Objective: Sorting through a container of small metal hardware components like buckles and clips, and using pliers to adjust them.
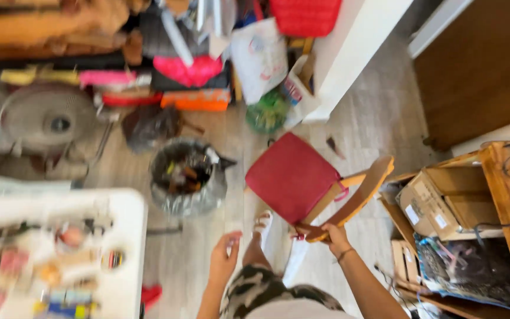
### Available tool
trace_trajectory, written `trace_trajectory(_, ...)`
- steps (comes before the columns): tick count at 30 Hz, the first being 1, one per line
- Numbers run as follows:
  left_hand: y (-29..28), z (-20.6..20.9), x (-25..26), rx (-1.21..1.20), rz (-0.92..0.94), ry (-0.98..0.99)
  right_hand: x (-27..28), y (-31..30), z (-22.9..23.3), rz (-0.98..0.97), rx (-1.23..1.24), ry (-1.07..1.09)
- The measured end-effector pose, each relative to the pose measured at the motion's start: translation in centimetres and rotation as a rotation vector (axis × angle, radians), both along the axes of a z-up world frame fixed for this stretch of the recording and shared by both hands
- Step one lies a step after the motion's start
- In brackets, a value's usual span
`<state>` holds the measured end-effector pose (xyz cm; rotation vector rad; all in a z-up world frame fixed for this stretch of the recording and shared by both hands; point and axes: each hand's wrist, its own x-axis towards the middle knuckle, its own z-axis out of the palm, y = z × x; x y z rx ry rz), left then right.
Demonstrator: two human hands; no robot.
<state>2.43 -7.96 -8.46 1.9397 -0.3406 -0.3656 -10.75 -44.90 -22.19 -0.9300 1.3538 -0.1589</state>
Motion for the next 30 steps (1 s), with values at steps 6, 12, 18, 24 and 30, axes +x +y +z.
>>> trace_trajectory(6, 4.8, 7.4, -8.9, -0.055, 0.158, 0.028, -10.5, 3.6, -4.6, 0.223, 0.015, 0.006)
trace_trajectory(12, 9.9, 4.3, -15.0, -0.011, 0.207, 0.005, -17.1, 9.2, -1.5, 0.418, -0.026, 0.052)
trace_trajectory(18, 14.2, 3.7, -21.7, -0.030, 0.131, 0.025, -21.4, 14.2, -2.0, 0.538, -0.130, 0.072)
trace_trajectory(24, 21.2, 5.0, -29.3, -0.065, 0.030, 0.038, -23.0, 22.4, 6.9, 0.636, -0.175, 0.095)
trace_trajectory(30, 30.5, 4.9, -35.5, -0.073, 0.101, 0.066, -28.4, 25.6, 5.3, 0.691, -0.132, 0.102)
